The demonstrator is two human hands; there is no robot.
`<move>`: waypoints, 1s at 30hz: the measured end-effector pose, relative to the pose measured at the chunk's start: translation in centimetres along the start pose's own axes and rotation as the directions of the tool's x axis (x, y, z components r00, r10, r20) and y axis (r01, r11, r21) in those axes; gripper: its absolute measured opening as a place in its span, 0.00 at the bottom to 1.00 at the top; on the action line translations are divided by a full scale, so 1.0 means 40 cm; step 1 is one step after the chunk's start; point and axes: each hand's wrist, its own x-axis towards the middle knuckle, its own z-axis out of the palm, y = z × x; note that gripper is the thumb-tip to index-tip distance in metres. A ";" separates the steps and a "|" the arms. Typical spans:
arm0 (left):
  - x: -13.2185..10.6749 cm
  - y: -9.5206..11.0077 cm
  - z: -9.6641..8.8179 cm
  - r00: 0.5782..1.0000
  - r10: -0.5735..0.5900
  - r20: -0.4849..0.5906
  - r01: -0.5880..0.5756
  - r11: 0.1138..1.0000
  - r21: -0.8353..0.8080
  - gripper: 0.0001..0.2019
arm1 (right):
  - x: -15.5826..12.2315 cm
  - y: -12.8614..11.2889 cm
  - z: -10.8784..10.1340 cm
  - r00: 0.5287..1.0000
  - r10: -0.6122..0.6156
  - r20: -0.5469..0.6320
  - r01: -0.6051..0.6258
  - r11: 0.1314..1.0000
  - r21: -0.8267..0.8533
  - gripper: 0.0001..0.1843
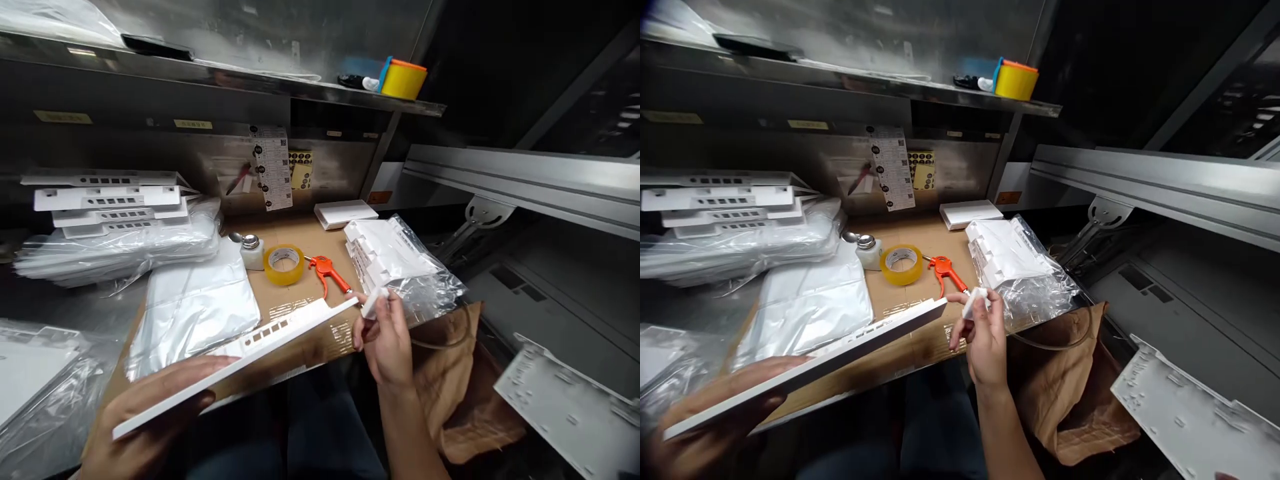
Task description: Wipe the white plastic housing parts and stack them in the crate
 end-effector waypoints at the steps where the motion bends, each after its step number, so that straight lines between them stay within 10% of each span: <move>1: 0.010 0.015 0.004 1.000 0.001 0.021 -0.002 0.999 0.048 0.10 | -0.002 0.000 0.019 0.998 0.060 0.036 -0.062 0.997 0.051 0.16; 7: 0.053 0.058 0.032 0.995 -0.098 -0.013 0.097 0.992 -0.083 0.09 | -0.002 0.033 0.091 0.982 0.185 -0.048 -0.168 0.955 0.242 0.19; 16: 0.061 0.087 0.072 0.965 0.160 0.209 -0.194 0.968 0.156 0.19 | 0.027 0.066 0.068 0.965 0.242 -0.100 -0.193 0.916 0.353 0.18; 20: 0.059 0.060 0.098 0.973 0.200 -0.117 -0.216 0.966 -0.143 0.41 | 0.024 0.058 0.072 0.978 0.207 0.019 -0.203 0.930 0.306 0.23; 23: 0.064 0.035 0.111 0.927 -0.108 -0.359 -0.127 0.810 -0.573 0.34 | 0.012 0.046 0.094 0.998 0.046 0.052 -0.060 0.950 0.307 0.25; 26: 0.078 0.016 0.097 0.928 -0.371 0.043 0.225 0.462 -0.858 0.29 | 0.011 0.045 0.100 0.996 -0.054 0.065 0.036 0.967 0.251 0.18; 30: 0.093 0.021 0.065 0.850 -0.341 0.401 0.492 0.244 -0.835 0.31 | 0.043 0.049 0.037 0.975 -0.180 0.127 0.190 0.979 -0.075 0.15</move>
